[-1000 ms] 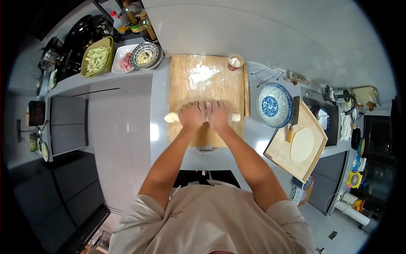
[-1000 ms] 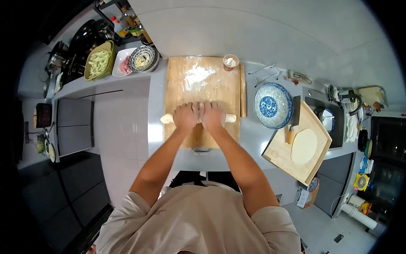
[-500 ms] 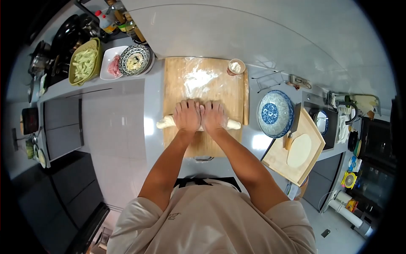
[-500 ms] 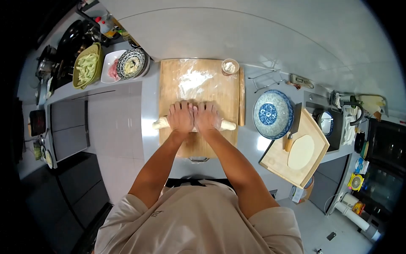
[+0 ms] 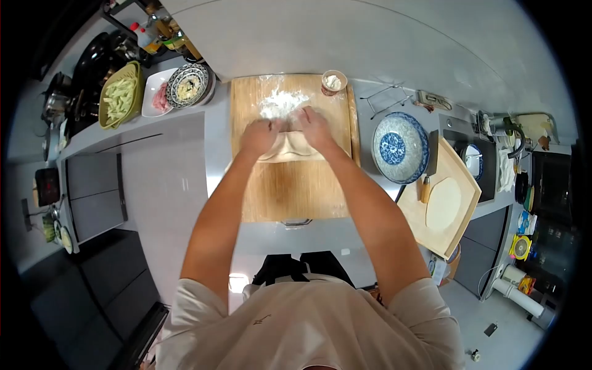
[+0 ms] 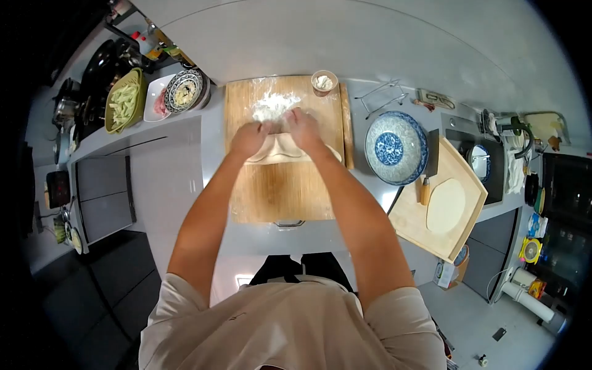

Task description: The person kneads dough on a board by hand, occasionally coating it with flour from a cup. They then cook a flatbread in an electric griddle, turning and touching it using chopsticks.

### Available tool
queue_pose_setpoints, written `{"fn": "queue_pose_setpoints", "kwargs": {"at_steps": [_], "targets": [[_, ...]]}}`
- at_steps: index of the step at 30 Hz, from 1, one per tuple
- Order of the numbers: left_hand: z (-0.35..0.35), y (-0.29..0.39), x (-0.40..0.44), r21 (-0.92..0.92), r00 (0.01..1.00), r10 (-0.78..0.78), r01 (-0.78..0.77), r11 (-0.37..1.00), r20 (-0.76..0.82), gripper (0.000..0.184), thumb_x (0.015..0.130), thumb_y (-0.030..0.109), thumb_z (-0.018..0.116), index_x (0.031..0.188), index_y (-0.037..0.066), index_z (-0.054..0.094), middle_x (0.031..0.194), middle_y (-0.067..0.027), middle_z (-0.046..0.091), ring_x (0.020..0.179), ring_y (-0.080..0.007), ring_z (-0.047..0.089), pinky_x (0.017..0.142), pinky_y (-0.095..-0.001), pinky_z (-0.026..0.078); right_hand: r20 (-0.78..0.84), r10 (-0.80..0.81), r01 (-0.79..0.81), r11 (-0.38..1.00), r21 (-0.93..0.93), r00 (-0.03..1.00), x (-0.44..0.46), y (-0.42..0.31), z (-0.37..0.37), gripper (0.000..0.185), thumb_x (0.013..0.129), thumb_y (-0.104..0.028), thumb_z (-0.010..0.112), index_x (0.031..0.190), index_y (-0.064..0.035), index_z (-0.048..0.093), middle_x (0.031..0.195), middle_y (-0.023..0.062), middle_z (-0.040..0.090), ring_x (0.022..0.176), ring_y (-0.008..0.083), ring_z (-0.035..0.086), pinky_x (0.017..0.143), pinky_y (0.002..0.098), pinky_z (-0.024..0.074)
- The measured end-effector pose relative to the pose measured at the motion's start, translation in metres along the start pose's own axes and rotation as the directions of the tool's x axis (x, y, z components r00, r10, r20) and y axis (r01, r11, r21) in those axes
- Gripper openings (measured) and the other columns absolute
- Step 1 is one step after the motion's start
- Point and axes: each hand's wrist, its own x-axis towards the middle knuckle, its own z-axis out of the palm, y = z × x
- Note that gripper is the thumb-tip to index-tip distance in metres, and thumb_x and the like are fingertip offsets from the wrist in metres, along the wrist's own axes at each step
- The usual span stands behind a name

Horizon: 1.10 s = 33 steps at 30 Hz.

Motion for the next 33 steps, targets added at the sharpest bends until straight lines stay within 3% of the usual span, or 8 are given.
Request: {"fn": "queue_pose_setpoints", "kwargs": {"at_steps": [1, 6, 15, 21, 23, 26, 29, 33], "targets": [[-0.017, -0.011, -0.007, -0.049, 0.985, -0.023, 0.032, 0.998, 0.172, 0.054, 0.105, 0.054, 0.051, 0.114, 0.006, 0.074, 0.114, -0.0158, 0.074, 0.108, -0.0382, 0.067, 0.094, -0.0490, 0.052, 0.003, 0.007, -0.006, 0.990, -0.139, 1.000, -0.012, 0.000, -0.021, 0.037, 0.101, -0.042, 0.057, 0.117, -0.0113, 0.070, 0.128, 0.0138, 0.069, 0.116, 0.0366, 0.064, 0.099, 0.0496, 0.0499], [-0.015, -0.047, -0.077, -0.074, 0.995, 0.023, -0.016, 0.997, 0.096, 0.043, 0.099, 0.044, 0.067, 0.112, 0.003, 0.071, 0.112, -0.0209, 0.074, 0.106, -0.0415, 0.069, 0.090, -0.0487, 0.053, 0.001, 0.113, -0.087, 0.765, -0.639, 0.994, -0.091, 0.003, -0.076, 0.053, 0.089, -0.049, 0.070, 0.126, -0.0100, 0.068, 0.128, 0.0146, 0.072, 0.124, 0.0348, 0.065, 0.104, 0.0451, 0.0526], [0.075, -0.009, -0.170, -0.464, 0.980, -0.195, 0.161, 0.871, -0.026, 0.040, 0.094, 0.037, 0.075, 0.102, -0.002, 0.070, 0.095, -0.0226, 0.074, 0.087, -0.0380, 0.071, 0.079, -0.0448, 0.056, -0.066, 0.184, -0.194, 0.961, -0.198, 0.981, -0.086, -0.037, -0.057, 0.054, 0.073, -0.038, 0.085, 0.112, -0.0044, 0.068, 0.117, 0.0263, 0.072, 0.109, 0.0410, 0.070, 0.092, 0.0457, 0.0560], [0.075, -0.031, -0.166, -0.621, 0.932, -0.331, 0.175, 0.764, -0.145, 0.044, 0.105, 0.037, 0.056, 0.101, -0.004, 0.071, 0.086, -0.0185, 0.073, 0.077, -0.0281, 0.071, 0.073, -0.0417, 0.056, -0.169, -0.300, 0.260, 0.940, -0.222, 0.939, -0.201, -0.054, 0.023, 0.042, 0.081, -0.015, 0.074, 0.121, -0.0085, 0.063, 0.112, 0.0190, 0.062, 0.097, 0.0441, 0.067, 0.080, 0.0519, 0.0586], [0.077, -0.037, -0.157, -0.700, 0.918, -0.321, 0.071, 0.711, -0.233, 0.052, 0.109, 0.043, 0.049, 0.117, -0.003, 0.071, 0.107, -0.0229, 0.074, 0.099, -0.0348, 0.071, 0.090, -0.0422, 0.054, -0.045, -0.424, 0.398, 0.878, -0.266, 0.905, -0.227, -0.011, 0.065, 0.044, 0.082, -0.011, 0.076, 0.125, -0.0075, 0.066, 0.122, 0.0196, 0.061, 0.094, 0.0432, 0.067, 0.083, 0.0493, 0.0588], [0.054, -0.015, -0.148, -0.615, 0.918, -0.188, -0.073, 0.785, -0.349, 0.056, 0.112, 0.045, 0.043, 0.130, -0.003, 0.067, 0.129, -0.0237, 0.069, 0.119, -0.0427, 0.064, 0.106, -0.0459, 0.048, -0.138, -0.397, 0.384, 0.917, -0.110, 0.907, -0.239, -0.023, 0.053, 0.034, 0.082, -0.012, 0.070, 0.116, -0.0104, 0.067, 0.119, 0.0168, 0.064, 0.097, 0.0406, 0.068, 0.079, 0.0490, 0.0597], [0.063, 0.003, -0.130, -0.448, 0.851, -0.035, -0.241, 0.861, -0.524, 0.053, 0.112, 0.044, 0.045, 0.137, 0.001, 0.064, 0.131, -0.0220, 0.068, 0.119, -0.0415, 0.064, 0.107, -0.0457, 0.048, 0.062, -0.457, 0.461, 0.882, -0.101, 0.887, -0.228, -0.035, 0.021, 0.022, 0.090, -0.013, 0.065, 0.112, -0.0097, 0.068, 0.111, 0.0177, 0.068, 0.099, 0.0393, 0.068, 0.076, 0.0478, 0.0586], [0.056, 0.025, -0.129, -0.376, 0.896, 0.066, -0.250, 0.892, -0.440, 0.044, 0.111, 0.036, 0.048, 0.135, 0.002, 0.062, 0.133, -0.0217, 0.066, 0.121, -0.0427, 0.062, 0.105, -0.0473, 0.049, -0.266, -0.090, 0.118, 0.989, 0.093, 0.960, -0.189, -0.038, 0.020, 0.025, 0.103, -0.025, 0.059, 0.118, -0.0056, 0.066, 0.110, 0.0213, 0.066, 0.100, 0.0411, 0.066, 0.086, 0.0491, 0.0532]]}}
